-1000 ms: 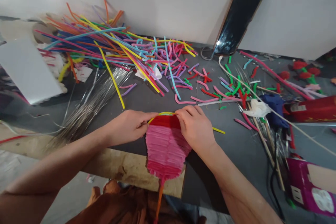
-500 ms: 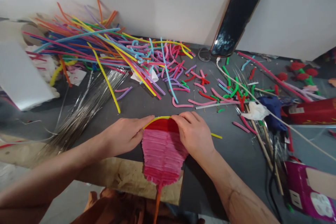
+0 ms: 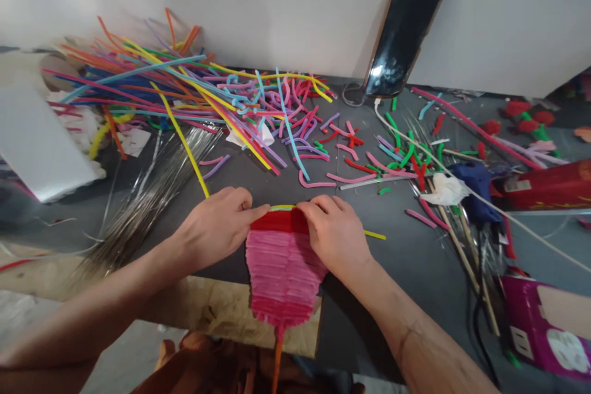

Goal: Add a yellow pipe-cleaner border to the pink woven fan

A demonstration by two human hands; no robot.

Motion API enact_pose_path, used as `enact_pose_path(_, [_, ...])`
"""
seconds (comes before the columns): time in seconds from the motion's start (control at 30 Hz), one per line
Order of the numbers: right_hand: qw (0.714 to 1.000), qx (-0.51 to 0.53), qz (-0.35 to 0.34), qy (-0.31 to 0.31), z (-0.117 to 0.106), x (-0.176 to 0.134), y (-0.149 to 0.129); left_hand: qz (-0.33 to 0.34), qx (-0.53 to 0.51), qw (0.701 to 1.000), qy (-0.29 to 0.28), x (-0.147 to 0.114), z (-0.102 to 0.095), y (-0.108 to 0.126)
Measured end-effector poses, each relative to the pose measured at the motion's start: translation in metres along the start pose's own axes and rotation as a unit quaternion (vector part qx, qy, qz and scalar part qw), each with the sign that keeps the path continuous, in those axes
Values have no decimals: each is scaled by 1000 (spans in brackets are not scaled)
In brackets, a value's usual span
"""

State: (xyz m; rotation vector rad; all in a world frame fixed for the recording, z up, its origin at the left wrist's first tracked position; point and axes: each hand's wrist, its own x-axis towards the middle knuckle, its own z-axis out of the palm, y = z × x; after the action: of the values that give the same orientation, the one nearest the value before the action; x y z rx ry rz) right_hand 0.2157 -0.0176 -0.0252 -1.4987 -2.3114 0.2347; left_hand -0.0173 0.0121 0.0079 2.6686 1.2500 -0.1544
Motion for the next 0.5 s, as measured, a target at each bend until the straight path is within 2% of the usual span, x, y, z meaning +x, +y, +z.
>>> enact_pose_path(0.1, [999, 48, 16, 0, -4, 1, -4, 68, -69, 994, 53, 3, 0, -3])
enact_pose_path(0.17, [995, 95, 44, -1, -7, 2, -7, 87, -128, 986, 65, 6, 0, -3])
enact_pose_path(0.33, [970, 224, 96, -21, -16, 5, -10, 20, -216, 976, 4, 22, -13, 4])
enact_pose_path(0.5, [953, 287, 94, -23, -35, 6, -15, 69, -314, 944, -78, 38, -35, 12])
